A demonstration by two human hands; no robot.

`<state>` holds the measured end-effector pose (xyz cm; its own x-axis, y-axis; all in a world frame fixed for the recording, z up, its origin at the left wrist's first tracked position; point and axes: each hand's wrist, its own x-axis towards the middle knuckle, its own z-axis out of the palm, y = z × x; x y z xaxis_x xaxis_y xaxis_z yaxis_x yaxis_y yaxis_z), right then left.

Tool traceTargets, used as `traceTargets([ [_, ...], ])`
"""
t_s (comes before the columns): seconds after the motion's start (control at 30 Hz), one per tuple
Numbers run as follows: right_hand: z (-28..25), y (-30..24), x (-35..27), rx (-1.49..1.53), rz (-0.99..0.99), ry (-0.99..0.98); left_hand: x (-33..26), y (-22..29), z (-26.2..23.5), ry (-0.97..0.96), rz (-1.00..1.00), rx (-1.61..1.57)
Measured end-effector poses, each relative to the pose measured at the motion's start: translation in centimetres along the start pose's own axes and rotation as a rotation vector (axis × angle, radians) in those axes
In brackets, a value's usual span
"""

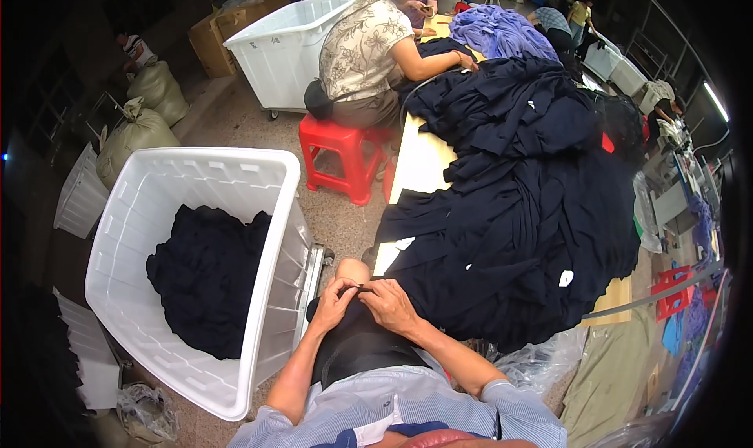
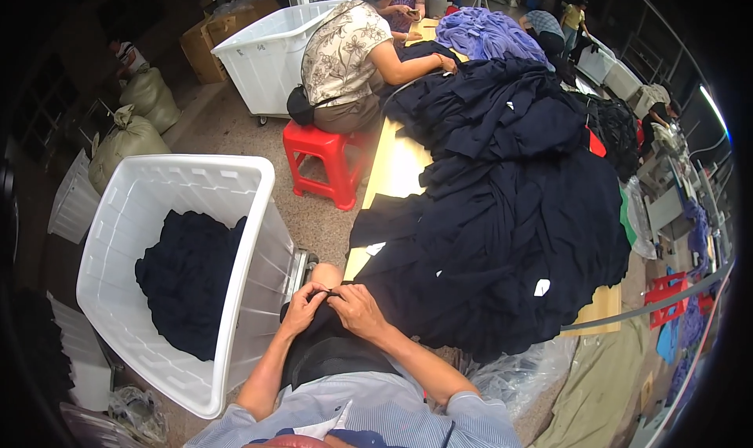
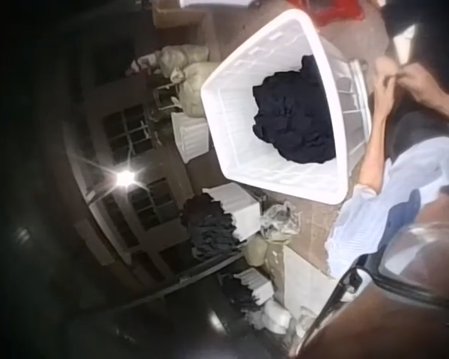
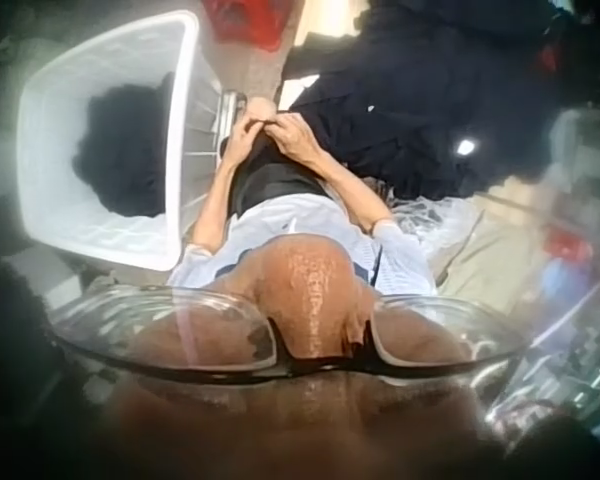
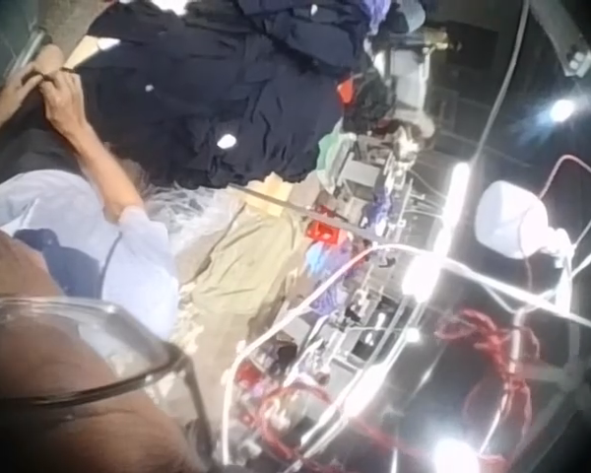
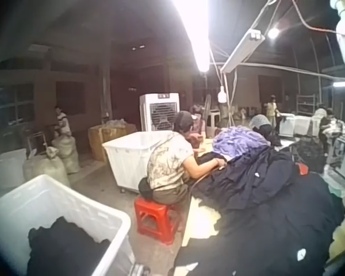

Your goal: Inspecting and buttoning dark-colored garments in a textile factory setting.

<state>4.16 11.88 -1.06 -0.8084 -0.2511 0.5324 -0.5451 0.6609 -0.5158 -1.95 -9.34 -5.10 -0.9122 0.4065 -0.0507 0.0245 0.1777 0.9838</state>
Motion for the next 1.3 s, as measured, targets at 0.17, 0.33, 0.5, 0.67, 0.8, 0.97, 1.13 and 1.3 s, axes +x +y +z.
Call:
traceTargets([
  [0.17,0.1,0.1,-0.3,0.049,0.01,0.028,0.2,1.4,-0.5,-0.094,0.054,-0.037],
  [0.33,-0.2,0.0,0.0,0.068,0.025,-0.028,0.2,1.4,-1.1,-0.147,0.028,0.027],
  [0.5,-0.3,0.1,0.2,0.045,0.02,-0.05,0.2,-0.2,-0.5,-0.109,-0.024,-0.049],
  [0.67,-0.2,0.5,0.3,0.055,0.041,-0.031,-0.3,-0.9,0.5,-0.01,-0.102,-0.231],
  [0.8,-0.2,0.4,0.2,0.041,0.044,-0.052,-0.4,-0.1,0.5,-0.025,-0.097,-0.221],
  [0.97,0.0,0.4,-0.1,0.077,0.044,0.023,-0.3,-0.9,0.7,-0.004,-0.054,-0.17],
  [1.13,0.1,0.5,-0.1,0.052,0.049,-0.038,-0.5,-1.1,0.9,-0.005,-0.119,-0.343],
  [1.3,0.3,0.5,0.0,0.043,0.012,-0.017,-0.8,-0.7,1.0,-0.067,-0.261,-0.643],
])
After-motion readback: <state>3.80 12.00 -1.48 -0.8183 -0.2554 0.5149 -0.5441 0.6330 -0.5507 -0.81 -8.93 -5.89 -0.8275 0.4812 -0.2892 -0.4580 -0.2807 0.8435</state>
